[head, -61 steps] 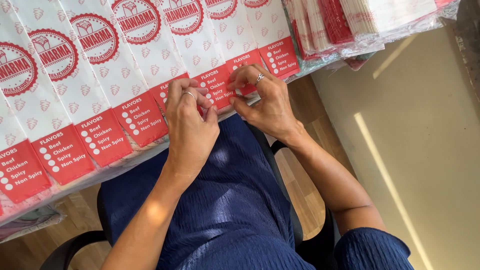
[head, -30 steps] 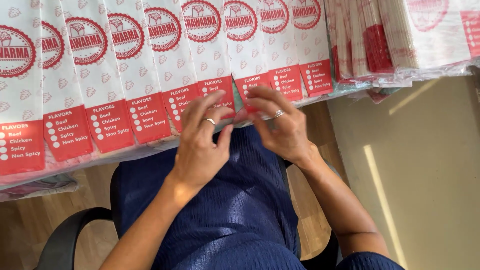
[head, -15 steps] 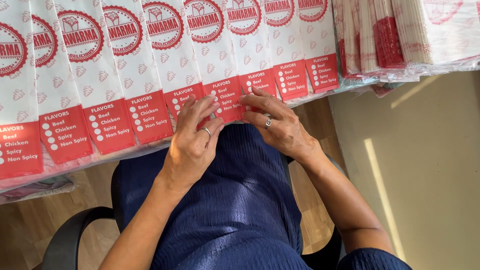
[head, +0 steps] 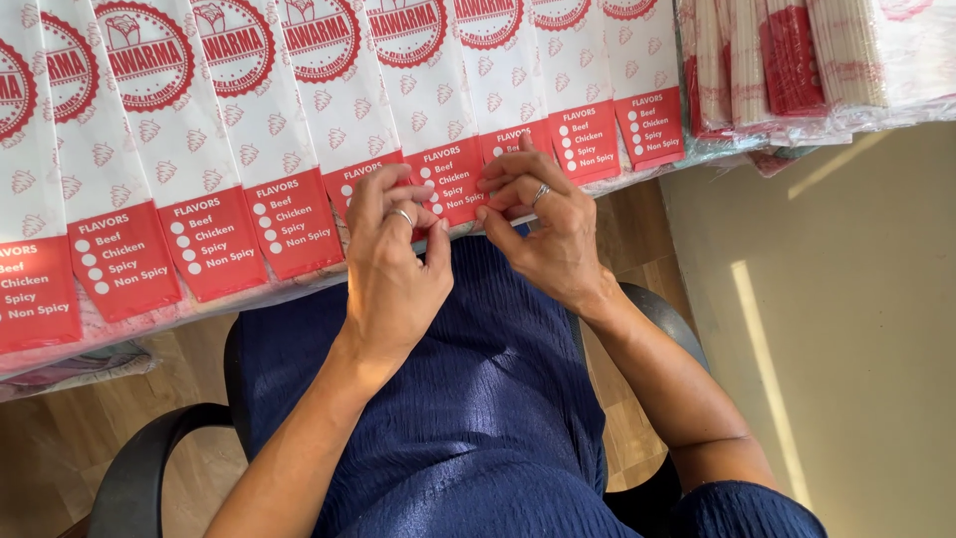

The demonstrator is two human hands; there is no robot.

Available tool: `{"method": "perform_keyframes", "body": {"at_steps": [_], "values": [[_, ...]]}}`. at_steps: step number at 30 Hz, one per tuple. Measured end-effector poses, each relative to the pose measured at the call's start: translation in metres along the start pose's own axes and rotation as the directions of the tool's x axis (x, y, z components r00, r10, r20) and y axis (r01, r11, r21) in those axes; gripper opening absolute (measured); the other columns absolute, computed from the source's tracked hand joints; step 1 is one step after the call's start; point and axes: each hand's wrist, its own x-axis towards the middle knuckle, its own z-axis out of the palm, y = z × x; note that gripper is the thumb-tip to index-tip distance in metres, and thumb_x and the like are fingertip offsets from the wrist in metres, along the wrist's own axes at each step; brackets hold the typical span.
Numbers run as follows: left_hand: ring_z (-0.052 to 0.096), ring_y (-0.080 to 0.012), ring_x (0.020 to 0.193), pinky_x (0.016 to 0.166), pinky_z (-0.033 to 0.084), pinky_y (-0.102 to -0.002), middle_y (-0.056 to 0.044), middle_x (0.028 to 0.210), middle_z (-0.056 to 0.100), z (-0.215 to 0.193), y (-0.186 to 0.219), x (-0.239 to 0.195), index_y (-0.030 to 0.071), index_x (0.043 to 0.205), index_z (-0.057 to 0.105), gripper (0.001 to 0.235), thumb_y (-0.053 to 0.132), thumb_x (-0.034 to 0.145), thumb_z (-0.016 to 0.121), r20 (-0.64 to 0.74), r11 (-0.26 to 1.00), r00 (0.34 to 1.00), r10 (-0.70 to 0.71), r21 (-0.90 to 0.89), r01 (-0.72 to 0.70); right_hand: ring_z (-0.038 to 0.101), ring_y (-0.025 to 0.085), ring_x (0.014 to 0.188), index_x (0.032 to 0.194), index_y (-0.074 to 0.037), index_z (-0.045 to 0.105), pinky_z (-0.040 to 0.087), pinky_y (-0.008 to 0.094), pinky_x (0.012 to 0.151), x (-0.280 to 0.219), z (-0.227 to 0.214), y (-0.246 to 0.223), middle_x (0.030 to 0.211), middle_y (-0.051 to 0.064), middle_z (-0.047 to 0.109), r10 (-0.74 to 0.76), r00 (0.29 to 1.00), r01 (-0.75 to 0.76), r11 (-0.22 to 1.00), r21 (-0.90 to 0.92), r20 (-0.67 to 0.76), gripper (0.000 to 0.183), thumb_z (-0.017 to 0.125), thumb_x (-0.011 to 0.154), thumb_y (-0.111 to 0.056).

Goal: The person sits at a table and applies glue to the edges of white paper bags printed with a red logo. They then fold the edges over and press them down to seal the bags. The person repeats this process for multiple bags, stacking the finished ones on the table.

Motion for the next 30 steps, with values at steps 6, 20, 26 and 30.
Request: {"method": "perform_keyframes", "body": {"at_steps": [6,20,26,30], "values": [[0.068,-0.0390,0.106,0.100,0.049,-0.050,-0.017,0.112,0.054,-0.007,0.008,0.016,0.001,0.087,0.051,0.037,-0.011,0.072,0.082,0.039,0.988,0.991,-0.132,-0.075,0.134,0.073,0.034,0.090,0.080,-0.003,0.062,0.047,0.057,0.109,0.006,0.003,-0.003,0.090,0.011,0.071,0.098,0.995,-0.098,0.995,0.028,0.001,0.026,0.086,0.077,0.009],[0.063,-0.0371,0.105,0.093,0.051,-0.049,-0.012,0.105,0.052,-0.004,0.021,0.018,0.005,0.101,0.053,0.045,0.010,0.077,0.090,0.028,0.981,0.980,-0.195,0.017,0.195,0.073,0.034,0.100,0.102,-0.004,0.072,0.052,0.050,0.104,0.007,-0.003,-0.007,0.099,0.011,0.072,0.029,0.999,-0.027,0.998,-0.050,0.042,0.020,0.082,0.086,0.003],[0.063,-0.0315,0.107,0.094,0.052,-0.046,-0.009,0.107,0.049,0.005,0.006,0.007,0.005,0.103,0.053,0.039,0.003,0.080,0.085,0.074,0.987,0.985,-0.155,0.065,0.150,0.072,0.035,0.104,0.109,0.000,0.072,0.052,0.050,0.103,-0.002,0.000,-0.003,0.108,0.013,0.072,-0.045,0.997,0.052,0.991,-0.120,0.058,0.014,0.075,0.095,0.000],[0.064,-0.0326,0.106,0.097,0.053,-0.045,-0.010,0.108,0.049,-0.013,0.017,0.002,0.004,0.108,0.055,0.032,-0.010,0.085,0.073,0.119,0.981,0.977,-0.175,-0.066,0.184,0.073,0.038,0.100,0.108,0.000,0.072,0.051,0.054,0.105,0.005,0.002,-0.012,0.105,0.015,0.072,-0.050,0.996,0.057,0.994,-0.097,0.077,0.018,0.077,0.092,0.006]]}}
